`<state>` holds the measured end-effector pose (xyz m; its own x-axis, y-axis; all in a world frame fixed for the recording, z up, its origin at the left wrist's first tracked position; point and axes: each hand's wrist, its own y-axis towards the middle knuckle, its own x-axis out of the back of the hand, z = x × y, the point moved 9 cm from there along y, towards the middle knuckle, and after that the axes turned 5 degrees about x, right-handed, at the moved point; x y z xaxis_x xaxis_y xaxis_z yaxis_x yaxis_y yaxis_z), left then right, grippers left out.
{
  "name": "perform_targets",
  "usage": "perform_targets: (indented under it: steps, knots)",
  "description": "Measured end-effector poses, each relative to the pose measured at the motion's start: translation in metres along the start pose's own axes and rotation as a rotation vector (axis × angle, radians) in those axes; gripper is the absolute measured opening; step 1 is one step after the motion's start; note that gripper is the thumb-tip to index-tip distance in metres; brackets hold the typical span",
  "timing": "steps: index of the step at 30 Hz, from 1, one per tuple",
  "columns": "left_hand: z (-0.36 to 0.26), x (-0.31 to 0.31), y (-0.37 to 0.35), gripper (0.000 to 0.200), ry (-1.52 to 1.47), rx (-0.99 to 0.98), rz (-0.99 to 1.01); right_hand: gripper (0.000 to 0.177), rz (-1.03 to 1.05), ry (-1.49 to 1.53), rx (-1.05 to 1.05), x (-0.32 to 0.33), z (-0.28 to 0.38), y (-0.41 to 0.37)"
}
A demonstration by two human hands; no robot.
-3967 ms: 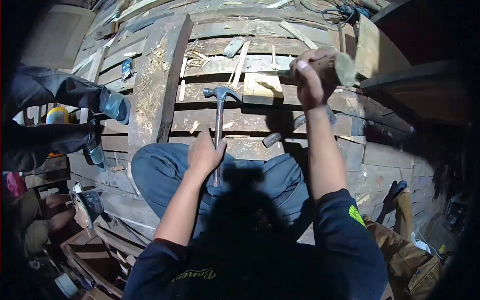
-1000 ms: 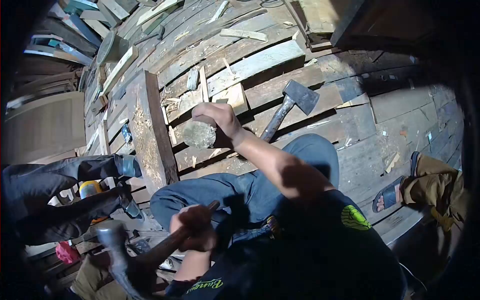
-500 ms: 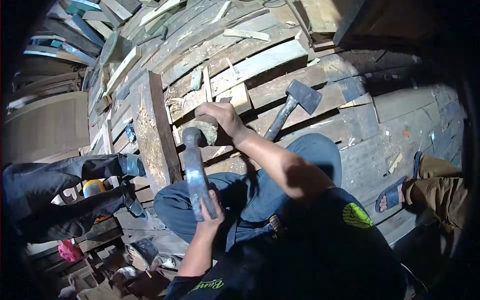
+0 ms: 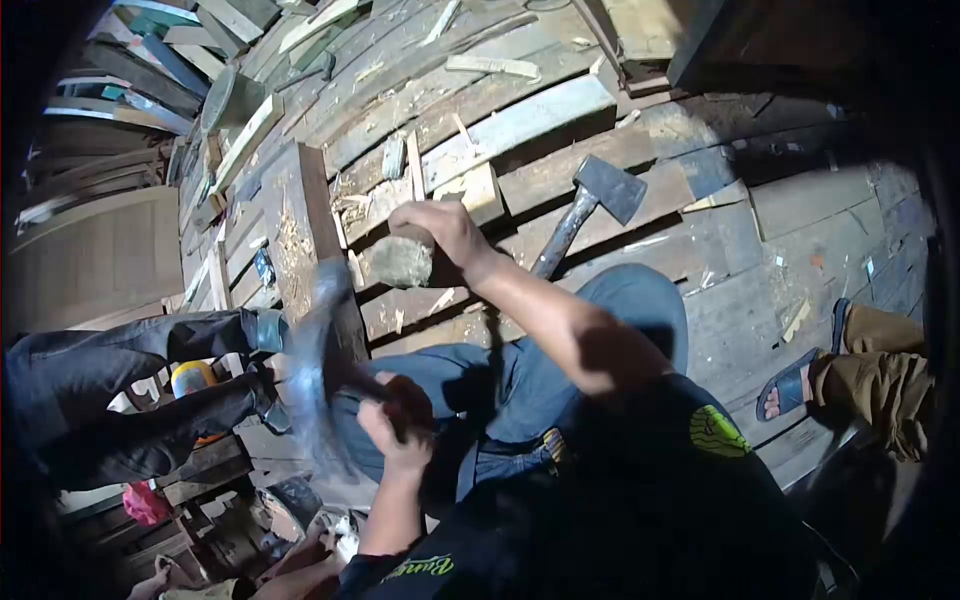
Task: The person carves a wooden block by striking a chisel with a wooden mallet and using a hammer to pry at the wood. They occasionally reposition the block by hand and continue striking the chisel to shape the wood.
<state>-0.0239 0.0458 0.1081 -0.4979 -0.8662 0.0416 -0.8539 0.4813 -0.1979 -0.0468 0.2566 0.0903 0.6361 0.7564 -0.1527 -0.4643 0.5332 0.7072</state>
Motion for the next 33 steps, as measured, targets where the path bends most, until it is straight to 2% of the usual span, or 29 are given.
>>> perform_targets:
  steps: [1,3,4,5,7,8,9,10,11,12,13,15,16,17,19,20,21,22,23,24,25,27,28,29,31,32,33]
  knots:
    - [-0.011,0.010,-0.004,0.053,-0.040,0.043,-0.208,0.011,0.013,0.003,-0.016,0.000,-0.003,0.003]
    - [-0.046,-0.010,-0.010,0.051,-0.339,-0.330,0.297,0.010,-0.024,-0.010,0.037,0.000,-0.009,-0.001]
    - [-0.049,-0.010,-0.009,0.050,-0.338,-0.352,0.262,0.010,-0.016,-0.014,0.028,0.000,-0.009,-0.001]
    - [0.010,0.027,-0.003,0.053,-0.266,-0.125,-0.093,0.009,-0.008,-0.016,0.017,-0.001,-0.008,-0.001]
    - [0.017,-0.007,0.015,0.054,0.735,-0.235,0.027,0.010,0.035,-0.025,-0.019,-0.005,-0.008,0.002]
    - [0.025,0.004,0.014,0.045,0.565,-0.173,0.071,0.011,0.012,0.028,-0.039,-0.006,-0.012,0.000]
    - [0.035,0.028,0.014,0.041,0.604,-0.339,-0.018,0.013,-0.015,0.069,-0.055,-0.004,-0.020,-0.001]
    - [0.018,0.011,0.016,0.040,0.384,-0.200,0.008,0.015,-0.035,-0.021,0.020,0.001,-0.010,0.002]
    - [0.001,-0.002,0.006,0.039,0.181,-0.035,0.018,0.015,-0.039,-0.011,-0.003,-0.002,-0.006,-0.004]
    - [0.003,0.010,0.003,0.043,-0.139,0.050,0.045,0.014,-0.012,-0.004,-0.015,-0.004,-0.006,-0.003]
    - [-0.022,0.000,-0.001,0.049,-0.116,-0.121,0.107,0.014,0.013,-0.013,-0.012,-0.001,-0.010,0.002]
    - [-0.057,-0.021,-0.009,0.052,-0.220,-0.441,0.408,0.012,-0.019,-0.021,-0.006,0.002,-0.012,0.000]
    - [-0.057,-0.021,-0.009,0.051,-0.128,-0.479,0.275,0.009,0.007,-0.019,-0.029,0.003,-0.011,0.001]
    - [-0.011,-0.015,0.004,0.052,0.390,-0.298,0.210,0.009,0.034,-0.005,-0.055,0.000,-0.008,0.001]
    - [0.027,-0.003,0.013,0.050,0.700,-0.366,-0.041,0.009,0.041,-0.041,-0.022,-0.003,-0.007,0.002]
    - [0.017,-0.002,0.011,0.044,0.830,-0.302,-0.053,0.009,0.016,-0.025,-0.006,-0.002,-0.008,0.003]
    - [0.029,-0.002,0.011,0.036,0.448,0.017,0.032,0.009,-0.013,-0.012,0.004,0.002,-0.011,0.002]
    - [0.021,-0.003,0.008,0.035,0.223,0.067,0.023,0.013,0.020,0.028,-0.074,-0.001,-0.018,-0.002]
    - [0.016,0.000,0.003,0.034,0.000,0.118,-0.001,0.014,0.024,0.019,-0.079,0.000,-0.014,-0.001]
    - [0.014,0.006,-0.001,0.041,-0.258,0.200,0.073,0.013,0.019,-0.011,-0.039,0.000,-0.013,0.001]
    - [-0.001,0.007,-0.006,0.052,-0.375,0.018,0.137,0.013,0.011,-0.046,-0.007,0.001,-0.011,0.001]
    - [-0.041,-0.008,-0.008,0.057,-0.195,-0.323,0.289,0.013,0.010,-0.021,-0.043,0.001,-0.015,-0.001]
    - [0.024,0.028,-0.001,0.054,-0.241,-0.105,0.038,0.013,0.015,0.012,-0.066,-0.001,-0.015,-0.001]
    - [0.031,0.016,0.005,0.048,0.061,0.035,-0.181,0.013,0.017,0.022,-0.061,-0.004,-0.014,-0.002]
    - [0.045,0.006,0.016,0.040,0.400,-0.051,0.104,0.011,0.050,0.006,-0.103,-0.005,-0.022,-0.002]
    - [0.024,0.000,0.013,0.034,0.604,-0.146,0.032,0.010,0.044,0.006,-0.090,-0.002,-0.023,0.000]
    - [0.022,-0.004,0.010,0.030,0.197,0.026,0.067,0.009,0.033,0.017,-0.098,-0.003,-0.023,-0.004]
